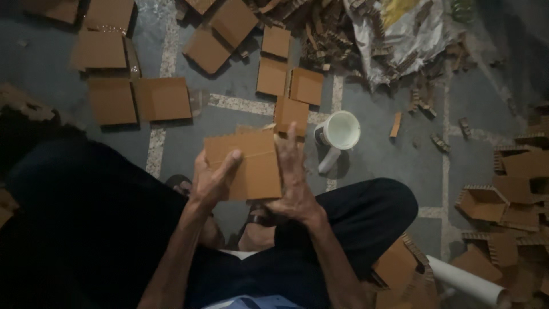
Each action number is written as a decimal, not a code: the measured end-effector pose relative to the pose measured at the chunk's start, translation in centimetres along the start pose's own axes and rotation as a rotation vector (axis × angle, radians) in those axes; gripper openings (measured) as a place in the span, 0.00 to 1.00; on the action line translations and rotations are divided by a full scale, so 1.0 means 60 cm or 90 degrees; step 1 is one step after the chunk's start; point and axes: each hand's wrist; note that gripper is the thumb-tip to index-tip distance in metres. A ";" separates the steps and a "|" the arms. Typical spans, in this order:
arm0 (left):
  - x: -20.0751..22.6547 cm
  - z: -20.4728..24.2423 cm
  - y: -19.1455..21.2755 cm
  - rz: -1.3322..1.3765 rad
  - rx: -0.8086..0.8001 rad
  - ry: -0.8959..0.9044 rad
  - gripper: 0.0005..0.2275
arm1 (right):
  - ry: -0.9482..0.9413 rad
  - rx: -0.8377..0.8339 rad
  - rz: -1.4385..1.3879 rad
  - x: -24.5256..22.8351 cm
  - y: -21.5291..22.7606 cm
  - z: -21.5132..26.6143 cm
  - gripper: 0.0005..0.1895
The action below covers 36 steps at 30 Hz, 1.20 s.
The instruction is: The person sits on the floor and assembles small cardboard boxes by applying glue to the edges with a white bottle, folding the flaps, and pressing them together. The person handles multiple cardboard pieces and a glue bottle, working on the floor surrounded by cardboard scraps.
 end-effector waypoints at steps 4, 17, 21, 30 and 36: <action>0.001 0.001 0.003 -0.004 0.024 0.037 0.20 | 0.042 0.100 -0.092 -0.017 -0.013 0.005 0.72; -0.022 -0.003 0.028 0.118 0.031 -0.037 0.17 | -0.038 0.051 -0.070 -0.065 -0.022 0.009 0.66; -0.015 -0.001 0.032 0.113 0.064 -0.049 0.16 | -0.027 0.052 -0.083 -0.081 -0.015 0.019 0.63; -0.017 0.004 0.032 0.147 0.070 -0.066 0.16 | -0.028 0.053 -0.103 -0.070 -0.005 0.054 0.47; -0.015 0.007 0.029 0.141 0.048 -0.091 0.16 | -0.019 0.098 -0.151 -0.062 0.016 0.067 0.24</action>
Point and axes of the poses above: each hand's wrist, its own z-axis away from the middle knuckle, its own y-axis out of the back of the hand, x = y × z, and after that the axes turned 2 degrees about -x, right-handed
